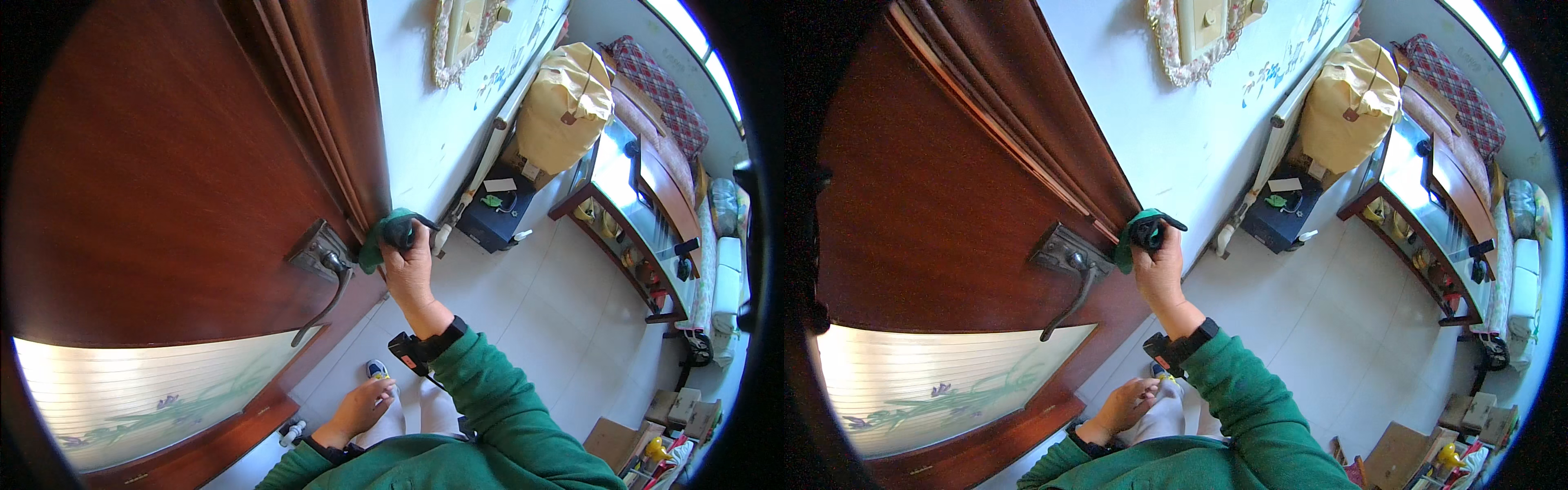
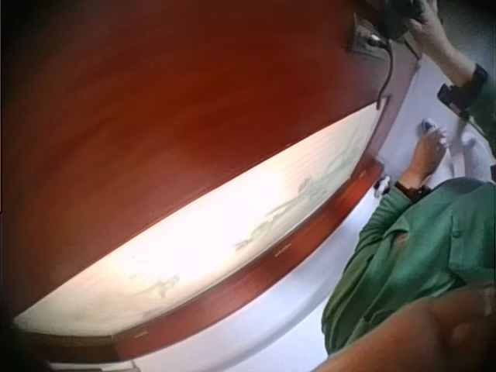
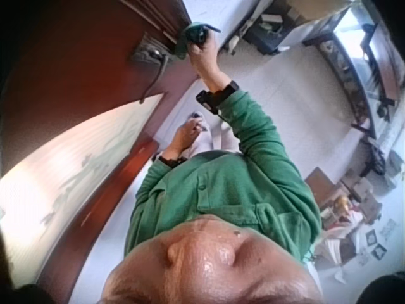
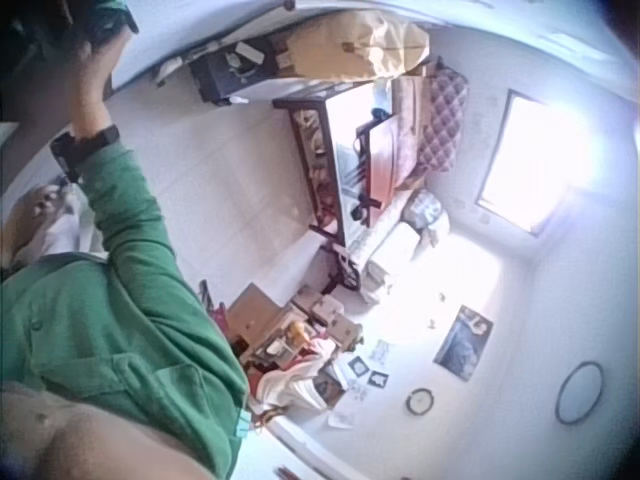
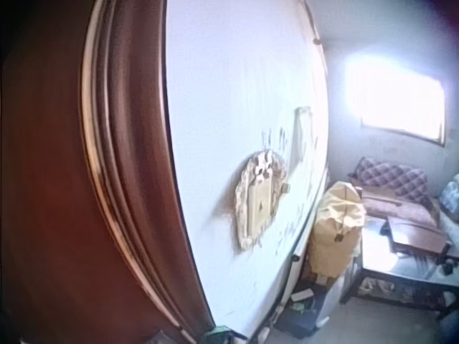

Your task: The person wipes a frosted glass door with a green cloth, then moves to a glass-topped coffee table and wipes its surface. The person uses a green cloth to clean both surfaces in a home setting.

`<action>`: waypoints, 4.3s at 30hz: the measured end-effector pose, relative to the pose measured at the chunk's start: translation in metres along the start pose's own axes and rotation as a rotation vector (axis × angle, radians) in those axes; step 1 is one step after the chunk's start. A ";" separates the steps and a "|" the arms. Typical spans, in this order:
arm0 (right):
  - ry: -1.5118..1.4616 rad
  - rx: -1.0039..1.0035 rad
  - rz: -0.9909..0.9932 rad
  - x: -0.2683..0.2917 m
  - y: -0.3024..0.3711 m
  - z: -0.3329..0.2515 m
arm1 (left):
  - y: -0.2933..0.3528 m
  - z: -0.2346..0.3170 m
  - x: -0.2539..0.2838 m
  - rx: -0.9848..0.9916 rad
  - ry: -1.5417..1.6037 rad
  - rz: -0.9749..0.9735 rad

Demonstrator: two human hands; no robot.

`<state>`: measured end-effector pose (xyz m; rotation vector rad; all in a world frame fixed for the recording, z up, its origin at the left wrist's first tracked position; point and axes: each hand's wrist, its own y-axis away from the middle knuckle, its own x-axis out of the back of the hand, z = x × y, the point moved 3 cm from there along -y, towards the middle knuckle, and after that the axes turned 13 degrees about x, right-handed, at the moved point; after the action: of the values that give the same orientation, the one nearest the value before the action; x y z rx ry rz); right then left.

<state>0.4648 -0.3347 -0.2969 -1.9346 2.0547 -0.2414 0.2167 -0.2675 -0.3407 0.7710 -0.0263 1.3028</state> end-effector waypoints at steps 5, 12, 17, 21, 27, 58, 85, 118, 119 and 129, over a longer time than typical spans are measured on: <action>-0.124 -0.209 0.076 -0.001 0.024 0.070 | 0.003 -0.012 -0.004 0.009 -0.007 0.033; -0.430 -0.656 0.192 -0.020 0.064 0.088 | 0.008 -0.028 -0.007 0.055 -0.032 0.021; -0.626 -0.939 0.093 -0.058 0.109 0.033 | 0.011 -0.063 -0.019 0.123 -0.171 -0.103; -0.723 -0.846 -0.067 -0.080 0.140 -0.003 | 0.018 -0.076 -0.021 0.004 0.001 -0.130; -0.487 -0.993 -0.011 -0.078 0.144 0.039 | 0.019 -0.081 -0.021 0.161 -0.132 -0.146; -0.544 -1.078 0.186 0.104 0.190 0.047 | -0.007 -0.011 0.029 -0.018 -0.221 0.002; -0.610 -0.641 0.990 0.378 0.305 -0.025 | -0.100 0.173 -0.139 -0.618 -0.753 -0.658; -0.361 -0.504 1.390 0.591 0.298 -0.060 | -0.221 0.354 -0.340 -0.787 -0.994 -1.002; -0.333 -0.480 1.373 0.600 0.281 -0.062 | -0.232 0.363 -0.346 -0.817 -0.972 -0.978; -0.281 -0.580 1.255 0.605 0.169 -0.042 | -0.340 0.393 -0.334 -0.695 -1.038 -0.976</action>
<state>0.2668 -0.9266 -0.3781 -0.4568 2.8070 0.9070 0.5664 -0.7763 -0.3561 0.6254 -0.7904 -0.1476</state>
